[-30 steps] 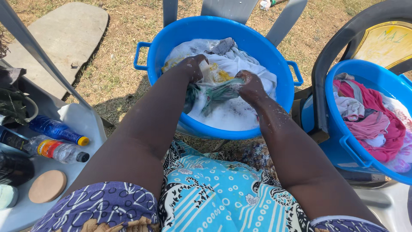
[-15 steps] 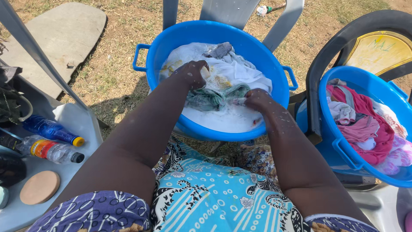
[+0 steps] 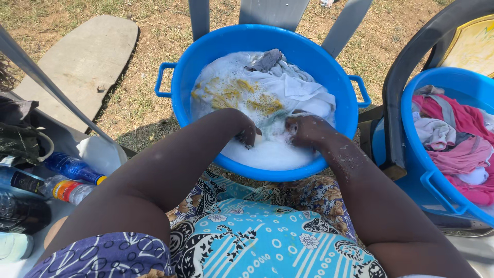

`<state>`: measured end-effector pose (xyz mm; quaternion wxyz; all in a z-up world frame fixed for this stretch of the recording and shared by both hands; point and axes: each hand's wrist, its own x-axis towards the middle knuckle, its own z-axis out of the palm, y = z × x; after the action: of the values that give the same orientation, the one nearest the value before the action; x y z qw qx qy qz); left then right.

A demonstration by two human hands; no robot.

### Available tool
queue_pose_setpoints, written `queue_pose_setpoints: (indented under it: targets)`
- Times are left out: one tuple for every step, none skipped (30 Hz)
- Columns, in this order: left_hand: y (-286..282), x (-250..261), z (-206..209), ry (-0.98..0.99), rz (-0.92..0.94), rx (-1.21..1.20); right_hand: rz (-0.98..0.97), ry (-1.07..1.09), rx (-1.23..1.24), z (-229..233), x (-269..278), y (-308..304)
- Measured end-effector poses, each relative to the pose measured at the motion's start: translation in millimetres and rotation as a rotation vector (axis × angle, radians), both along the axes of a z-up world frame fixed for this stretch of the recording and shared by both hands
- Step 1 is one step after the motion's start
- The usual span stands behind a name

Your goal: The person washes and scrubs clothes in a basin of soapy water by hand, then removes the cap from a plastic bottle.

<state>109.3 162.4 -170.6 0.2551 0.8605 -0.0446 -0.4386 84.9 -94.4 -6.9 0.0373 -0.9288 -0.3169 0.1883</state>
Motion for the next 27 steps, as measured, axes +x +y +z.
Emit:
queue_pose_setpoints:
  targets:
    - [-10.7,-8.4,8.1,0.033,-0.026,0.010,0.031,-0.025,0.051,-0.8,-1.4,-0.4]
    - [-16.0,-18.9,22.2,0.033,-0.022,0.012,0.077,-0.040,0.080,-1.5,-3.1,2.3]
    - [-21.2,-30.9,39.9,-0.075,-0.020,0.012,0.113,-0.015,0.051,-2.0,-4.3,4.1]
    - [-25.2,-44.1,60.4,-0.180,-0.022,0.016,0.140,0.017,0.012,-4.1,-6.2,5.1]
    - [-25.5,-56.6,83.3,-0.176,-0.021,0.023,0.149,0.047,-0.026,-5.4,-6.4,6.1]
    - [-23.4,-68.7,105.6,-0.190,0.131,-0.007,0.160,0.046,-0.044,-8.6,-9.0,7.1]
    - [-23.1,-80.0,124.2,-0.201,0.284,-0.035,0.181,0.044,-0.057,-10.2,-9.4,9.9]
    - [-22.7,-88.8,140.2,-0.201,0.281,-0.031,0.212,0.038,-0.054,-11.9,-12.0,11.8]
    - [-17.3,-96.0,153.3,-0.364,0.327,0.051,0.291,0.020,-0.017,-14.0,-16.2,15.0]
    - [-13.3,-99.4,161.8,-0.533,0.371,0.130,0.386,0.002,0.039,-15.4,-20.7,17.6]
    - [-10.8,-102.3,165.6,-0.536,0.368,0.129,0.533,-0.060,0.139,-15.3,-24.9,20.7]
    - [-6.9,-106.9,166.0,-0.538,0.380,0.166,0.537,-0.062,0.139,-14.3,-29.6,24.2]
    - [-2.7,-111.1,164.2,-0.539,0.392,0.204,0.466,0.025,0.011,-13.8,-35.2,29.3]
    - [2.0,-112.3,161.7,-0.543,0.401,0.241,0.390,0.108,-0.114,-11.5,-36.5,33.8]
    - [5.0,-111.0,157.9,-0.525,0.385,0.283,0.392,0.102,-0.114,-7.7,-32.1,39.4]
    - [3.9,-106.4,152.3,-0.493,0.343,0.315,0.400,0.157,-0.057,-3.5,-23.1,46.8]
    - [1.1,-98.1,146.4,-0.458,0.286,0.330,0.408,0.210,0.001,0.0,-12.3,53.9]
    - [-3.6,-90.7,137.5,-0.413,0.223,0.322,0.353,0.125,0.072,3.1,1.1,59.7]
    - [-9.1,-82.1,128.5,-0.373,0.164,0.302,0.297,0.040,0.142,5.6,17.6,67.0]
    - [-12.0,-76.5,119.3,-0.336,0.125,0.268,0.182,-0.054,0.283,2.3,31.8,76.6]
    - [-13.7,-71.1,110.9,-0.323,0.113,0.232,0.064,-0.146,0.421,-3.7,48.6,86.9]
    - [-16.3,-66.4,102.4,-0.314,0.104,0.200,0.024,-0.224,0.487,-12.6,68.4,98.9]
    - [-18.1,-63.1,94.9,-0.303,0.100,0.171,-0.016,-0.302,0.551,-25.9,87.5,111.3]
    - [-18.1,-58.3,91.1,-0.310,0.101,0.154,-0.014,-0.306,0.555,-41.9,104.8,126.9]
    - [-19.0,-55.0,87.9,-0.323,0.096,0.137,-0.097,-0.264,0.597,-60.7,118.4,143.2]
    - [-17.9,-53.5,85.5,-0.334,0.098,0.123,-0.176,-0.221,0.640,-77.8,130.6,158.1]
    - [-19.8,-52.7,83.2,-0.376,0.069,0.099,-0.112,-0.191,0.541,-91.3,142.2,163.6]
